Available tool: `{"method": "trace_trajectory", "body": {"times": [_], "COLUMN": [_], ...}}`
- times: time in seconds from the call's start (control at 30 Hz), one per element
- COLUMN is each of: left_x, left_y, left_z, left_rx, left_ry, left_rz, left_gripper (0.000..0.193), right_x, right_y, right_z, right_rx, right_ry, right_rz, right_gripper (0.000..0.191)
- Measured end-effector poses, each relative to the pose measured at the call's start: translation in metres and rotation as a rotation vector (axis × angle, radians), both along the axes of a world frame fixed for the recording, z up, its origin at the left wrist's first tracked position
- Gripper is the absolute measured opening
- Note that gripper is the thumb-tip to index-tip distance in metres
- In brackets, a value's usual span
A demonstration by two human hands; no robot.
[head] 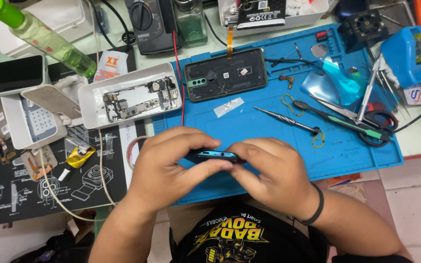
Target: The person repairs a smartphone at a workbench. They disconnect a flex cable from a disassembled phone, handle the battery and internal components, then align and press the rear housing back onto the phone body, pressing along the edges to close it.
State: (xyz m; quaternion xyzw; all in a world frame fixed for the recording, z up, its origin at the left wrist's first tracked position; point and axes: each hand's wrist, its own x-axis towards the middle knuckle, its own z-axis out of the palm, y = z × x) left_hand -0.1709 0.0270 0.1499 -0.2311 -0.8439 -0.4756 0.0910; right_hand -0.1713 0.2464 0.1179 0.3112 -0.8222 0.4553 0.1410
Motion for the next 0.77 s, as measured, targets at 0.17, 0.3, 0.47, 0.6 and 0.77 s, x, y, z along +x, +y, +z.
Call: {"method": "trace_trajectory", "body": {"times": [0.17, 0.3, 0.47, 0.6, 0.77], "left_x": [-0.004, -0.007, -0.008, -0.005, -0.002], "left_y": [-0.009, -0.012, -0.014, -0.017, -0.011], "left_z": [-0.02, -0.029, -0.032, -0.047, -0.097], "left_rx": [0.177, 0.248, 0.274, 0.253, 0.574], "left_ry": [-0.18, -0.182, -0.174, -0.141, -0.55], "left_rz": [-0.032, -0.082, -0.1, -0.098, -0.065], "left_gripper": [0.028, 0.027, 0.026, 0.029, 0.056], "right_x": [0.0, -0.004, -0.013, -0.015, -0.016], "right_y": [0.006, 0.01, 0.004, 0.001, -0.002], "right_z": [-0.007, 0.004, 0.014, 0.015, 0.006], "right_rx": [-0.06, -0.099, -0.054, -0.034, -0.08], "right_ry": [-0.021, 0.072, 0.124, 0.139, 0.007], "right_rz": [-0.003, 0.029, 0.078, 0.09, -0.108], "right_gripper": [0.027, 0.038, 0.029, 0.029, 0.027]}}
